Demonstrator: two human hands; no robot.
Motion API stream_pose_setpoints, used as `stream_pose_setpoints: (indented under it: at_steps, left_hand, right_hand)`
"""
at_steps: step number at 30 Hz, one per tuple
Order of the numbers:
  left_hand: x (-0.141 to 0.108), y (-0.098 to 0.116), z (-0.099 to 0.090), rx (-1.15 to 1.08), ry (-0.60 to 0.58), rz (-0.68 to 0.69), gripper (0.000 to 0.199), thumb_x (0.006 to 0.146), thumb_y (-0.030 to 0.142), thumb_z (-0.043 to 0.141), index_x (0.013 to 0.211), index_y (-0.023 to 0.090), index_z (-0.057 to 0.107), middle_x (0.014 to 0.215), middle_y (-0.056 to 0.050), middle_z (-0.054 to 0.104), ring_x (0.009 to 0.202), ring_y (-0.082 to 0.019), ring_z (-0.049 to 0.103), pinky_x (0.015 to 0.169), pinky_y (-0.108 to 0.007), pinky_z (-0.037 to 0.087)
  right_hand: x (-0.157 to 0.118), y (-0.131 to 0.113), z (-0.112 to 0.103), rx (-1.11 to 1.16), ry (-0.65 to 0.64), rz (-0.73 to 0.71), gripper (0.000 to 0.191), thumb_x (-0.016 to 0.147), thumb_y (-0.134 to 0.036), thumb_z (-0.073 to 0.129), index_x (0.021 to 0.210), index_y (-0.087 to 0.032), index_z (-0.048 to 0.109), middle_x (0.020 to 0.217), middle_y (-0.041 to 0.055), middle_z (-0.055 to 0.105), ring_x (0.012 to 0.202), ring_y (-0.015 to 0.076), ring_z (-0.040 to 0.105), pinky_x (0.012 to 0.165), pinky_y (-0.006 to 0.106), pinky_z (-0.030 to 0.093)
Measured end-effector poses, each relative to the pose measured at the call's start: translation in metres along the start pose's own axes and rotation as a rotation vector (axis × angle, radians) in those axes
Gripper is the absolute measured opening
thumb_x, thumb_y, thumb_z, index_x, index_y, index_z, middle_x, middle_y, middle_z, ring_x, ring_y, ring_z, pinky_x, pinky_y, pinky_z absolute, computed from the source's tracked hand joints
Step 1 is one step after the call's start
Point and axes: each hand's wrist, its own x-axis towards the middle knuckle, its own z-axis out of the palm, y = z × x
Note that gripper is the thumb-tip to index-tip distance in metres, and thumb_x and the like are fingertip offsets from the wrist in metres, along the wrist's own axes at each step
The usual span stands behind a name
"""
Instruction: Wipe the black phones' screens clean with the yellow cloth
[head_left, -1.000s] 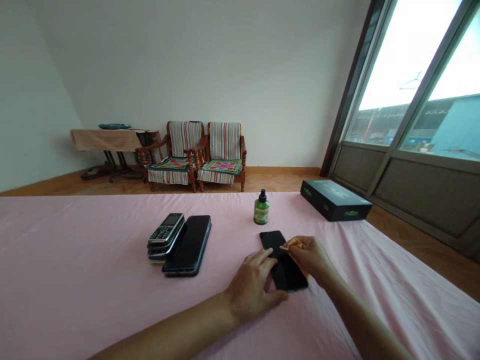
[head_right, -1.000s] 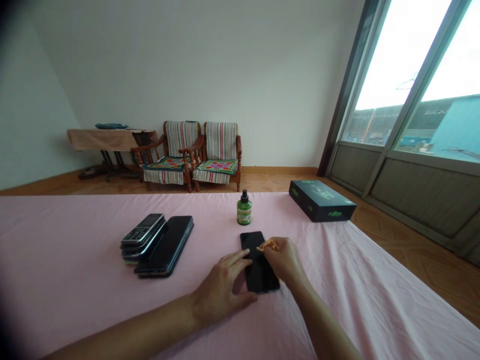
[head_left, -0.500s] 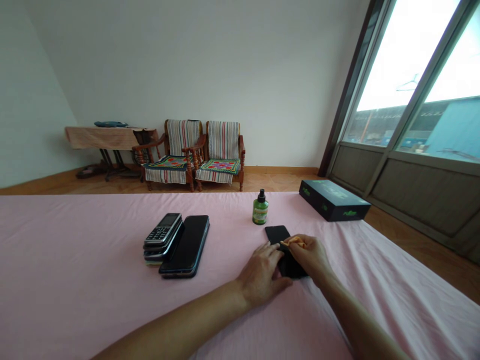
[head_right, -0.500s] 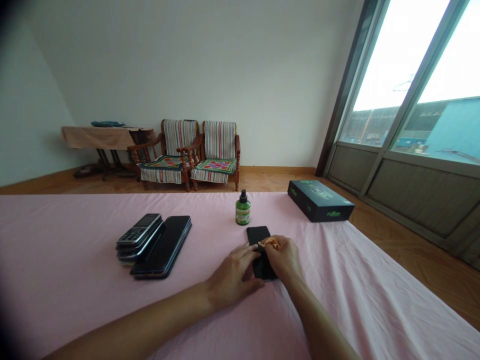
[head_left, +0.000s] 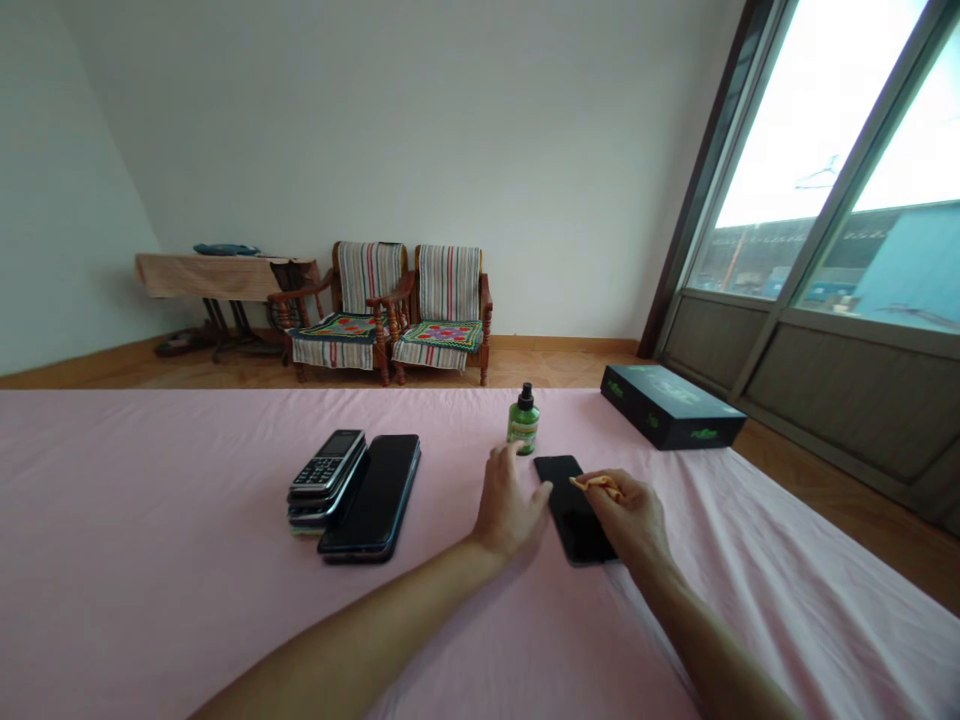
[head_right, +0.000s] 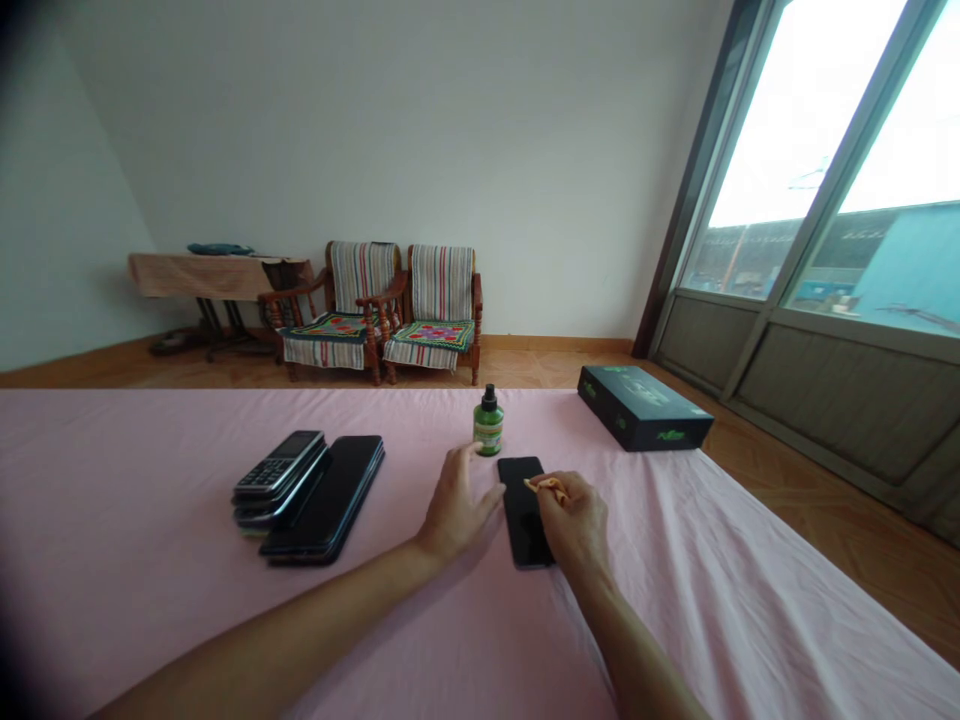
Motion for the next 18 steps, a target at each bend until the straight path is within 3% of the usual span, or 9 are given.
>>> stream_pose_setpoints:
  at_steps: [4,7,12,18]
  left_hand:
    - [0.045,-0.020,0.013,-0.004,0.154,-0.149,0.048,0.085,0.019,0.067,0.128,0.016,0.047,0.133,-0.013,0.048,0.123,-0.031,0.047,0.103,-0.052,0.038]
    - [0.070,-0.028,0.021,-0.039,0.132,-0.179,0.033,0.094,0.029,0.059,0.124,0.017,0.053,0.127,-0.010,0.054,0.109,-0.026,0.058,0.089,-0.048,0.050]
    - [0.083,-0.034,0.025,-0.053,0.062,-0.238,0.028,0.094,0.029,0.058,0.118,0.015,0.056,0.117,-0.008,0.060,0.097,-0.022,0.063,0.081,-0.041,0.054]
    - [0.103,-0.045,0.005,0.055,0.228,-0.375,0.029,0.094,0.029,0.058,0.119,0.016,0.055,0.118,-0.009,0.059,0.099,-0.023,0.062,0.082,-0.042,0.054]
  right_hand:
    - [0.000,0.001,0.001,-0.001,0.016,-0.005,0.022,0.069,-0.032,0.058,0.072,-0.021,0.076,0.058,0.0028,0.067,0.058,0.0216,0.061,0.049,0.027,0.038]
    - [0.000,0.003,0.002,-0.003,0.008,-0.012,0.022,0.069,-0.031,0.057,0.073,-0.021,0.076,0.059,0.0025,0.066,0.058,0.0209,0.060,0.049,0.027,0.037]
    - [0.002,0.005,0.002,-0.004,-0.023,-0.023,0.022,0.070,-0.032,0.058,0.074,-0.021,0.076,0.065,0.0035,0.068,0.061,0.0210,0.059,0.052,0.028,0.039]
    - [0.001,0.004,0.003,0.015,-0.046,-0.054,0.022,0.070,-0.033,0.057,0.072,-0.021,0.076,0.074,0.0048,0.069,0.063,0.0205,0.060,0.056,0.028,0.042]
